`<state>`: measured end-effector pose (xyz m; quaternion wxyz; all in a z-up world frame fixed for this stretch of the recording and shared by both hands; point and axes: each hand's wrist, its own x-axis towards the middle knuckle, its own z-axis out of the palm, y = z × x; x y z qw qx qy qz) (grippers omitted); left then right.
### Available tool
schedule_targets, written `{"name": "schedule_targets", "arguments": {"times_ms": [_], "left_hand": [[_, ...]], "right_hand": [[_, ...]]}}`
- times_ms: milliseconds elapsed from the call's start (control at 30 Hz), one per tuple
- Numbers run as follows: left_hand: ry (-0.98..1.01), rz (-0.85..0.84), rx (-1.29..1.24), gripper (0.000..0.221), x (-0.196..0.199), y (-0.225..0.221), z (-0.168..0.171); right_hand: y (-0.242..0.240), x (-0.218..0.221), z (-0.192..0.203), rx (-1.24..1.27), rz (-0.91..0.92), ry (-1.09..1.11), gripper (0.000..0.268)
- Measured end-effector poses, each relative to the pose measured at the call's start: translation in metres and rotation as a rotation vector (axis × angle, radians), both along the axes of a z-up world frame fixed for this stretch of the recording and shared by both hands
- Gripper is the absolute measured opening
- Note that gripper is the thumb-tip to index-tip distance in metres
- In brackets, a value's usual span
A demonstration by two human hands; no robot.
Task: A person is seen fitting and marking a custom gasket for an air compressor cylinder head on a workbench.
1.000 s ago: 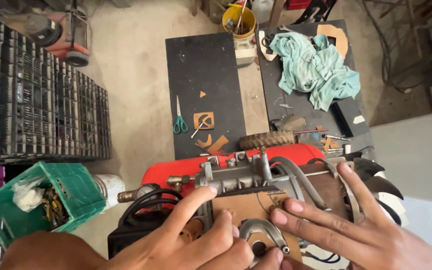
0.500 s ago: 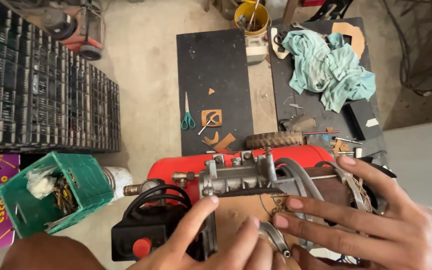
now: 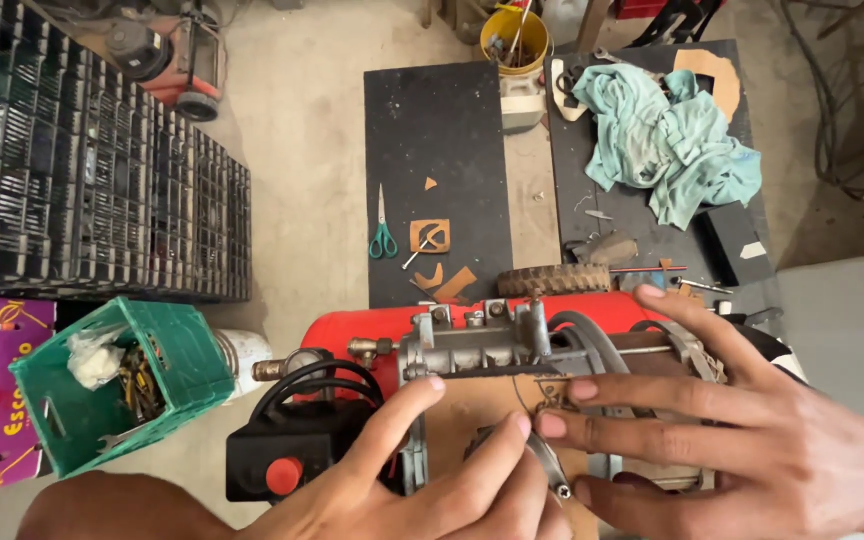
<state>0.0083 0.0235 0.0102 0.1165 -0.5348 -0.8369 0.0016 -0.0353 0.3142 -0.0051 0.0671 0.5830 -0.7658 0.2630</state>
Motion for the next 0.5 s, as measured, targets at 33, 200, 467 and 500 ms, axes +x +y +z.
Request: {"name": "schedule_targets", "arguments": {"times_ms": [33, 200, 467, 500], "left_hand": [[0.003, 0.001, 0.0, 0.034, -0.001, 0.001, 0.002], [0.023, -0.031, 0.024, 0.027, -0.008, 0.0, 0.01], [-0.351, -0.067, 0.314, 0.025, -0.02, -0.033, 0.018], [-0.375, -0.068, 0.347, 0.023, -0.02, -0.035, 0.017]], "right_hand": [[-0.001, 0.003, 0.001, 0.0, 0.001, 0.003, 0.015], [0.0, 0.008, 0.005, 0.142, -0.024, 0.268, 0.019], [-0.005, 0.016, 0.012, 0.127, -0.091, 0.12, 0.018], [-0.003, 0.019, 0.012, 0.191, -0.126, 0.127, 0.023]]}}
